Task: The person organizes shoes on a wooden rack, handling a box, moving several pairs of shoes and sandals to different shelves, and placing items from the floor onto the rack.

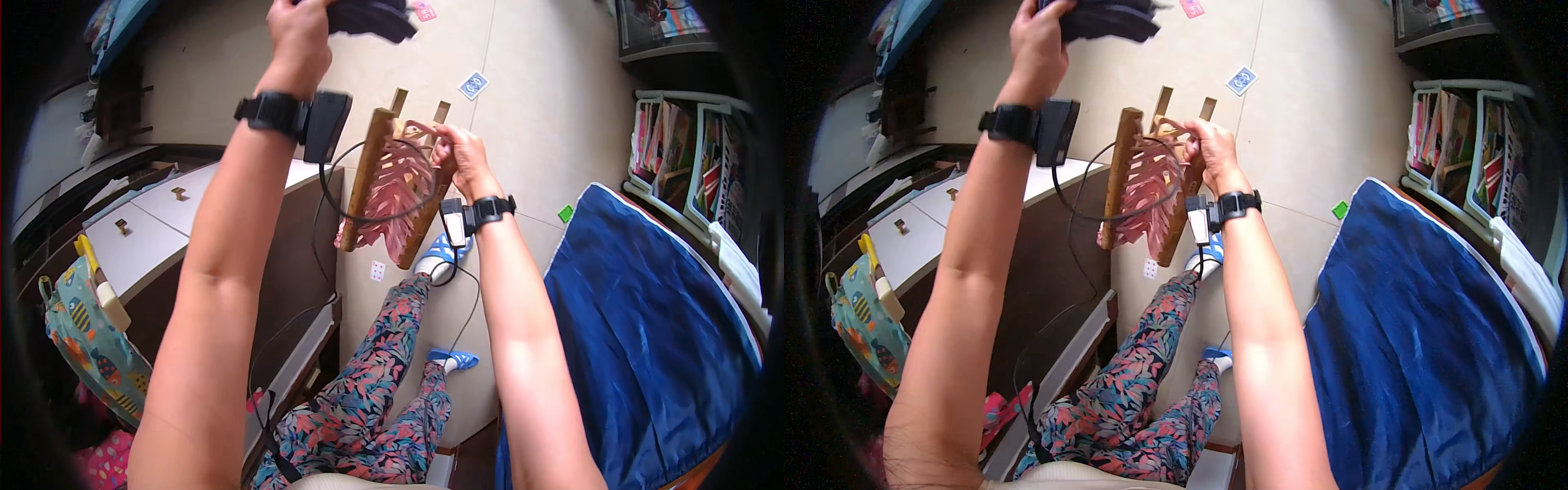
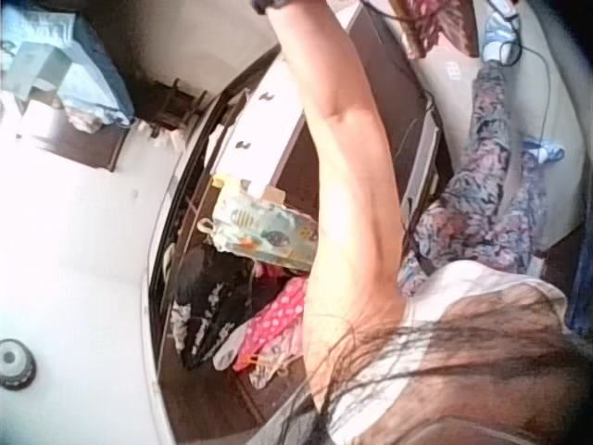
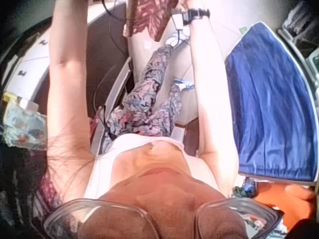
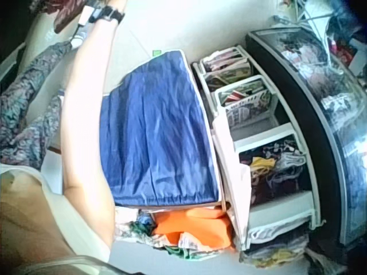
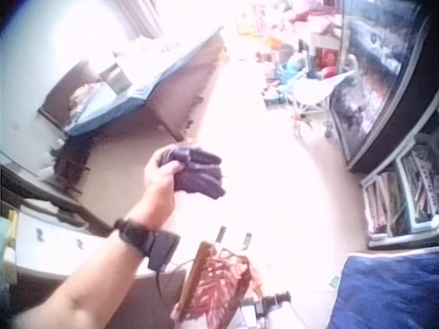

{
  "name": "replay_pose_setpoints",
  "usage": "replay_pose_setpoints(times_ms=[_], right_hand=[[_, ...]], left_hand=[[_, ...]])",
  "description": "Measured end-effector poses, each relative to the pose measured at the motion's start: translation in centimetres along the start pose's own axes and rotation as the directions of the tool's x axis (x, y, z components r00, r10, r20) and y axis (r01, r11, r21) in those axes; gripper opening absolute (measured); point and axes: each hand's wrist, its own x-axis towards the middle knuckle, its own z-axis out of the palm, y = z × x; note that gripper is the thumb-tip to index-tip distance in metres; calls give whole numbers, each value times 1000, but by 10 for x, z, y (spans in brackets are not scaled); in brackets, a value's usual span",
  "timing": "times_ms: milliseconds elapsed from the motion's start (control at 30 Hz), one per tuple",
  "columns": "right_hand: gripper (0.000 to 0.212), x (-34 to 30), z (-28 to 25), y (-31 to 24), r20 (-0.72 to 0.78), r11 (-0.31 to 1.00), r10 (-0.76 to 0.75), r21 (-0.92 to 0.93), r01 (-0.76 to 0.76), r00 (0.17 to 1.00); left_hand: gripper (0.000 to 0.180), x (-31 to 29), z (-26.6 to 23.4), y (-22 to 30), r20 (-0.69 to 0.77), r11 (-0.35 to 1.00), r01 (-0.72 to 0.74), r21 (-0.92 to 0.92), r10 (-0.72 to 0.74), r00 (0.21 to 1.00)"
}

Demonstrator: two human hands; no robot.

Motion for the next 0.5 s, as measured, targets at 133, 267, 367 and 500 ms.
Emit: replay_pose_setpoints(times_ms=[133,267,367,500], right_hand=[[74,27,-29,26,-157,686,-371,-710,156,915],[73,5,-41,53,-17,590,-374,-775,224,927],[39,-37,-30,54,29,710,-160,-691,136,987],[35,-76,55,41,283,920,110,-391,10,953]], left_hand=[[31,39,22,28,104,997,-80,13,79,991],[34,85,32,32,199,978,-186,95,165,966],[39,136,29,9,357,950,-298,91,248,900],[39,148,11,0,403,932,-346,112,276,873]])
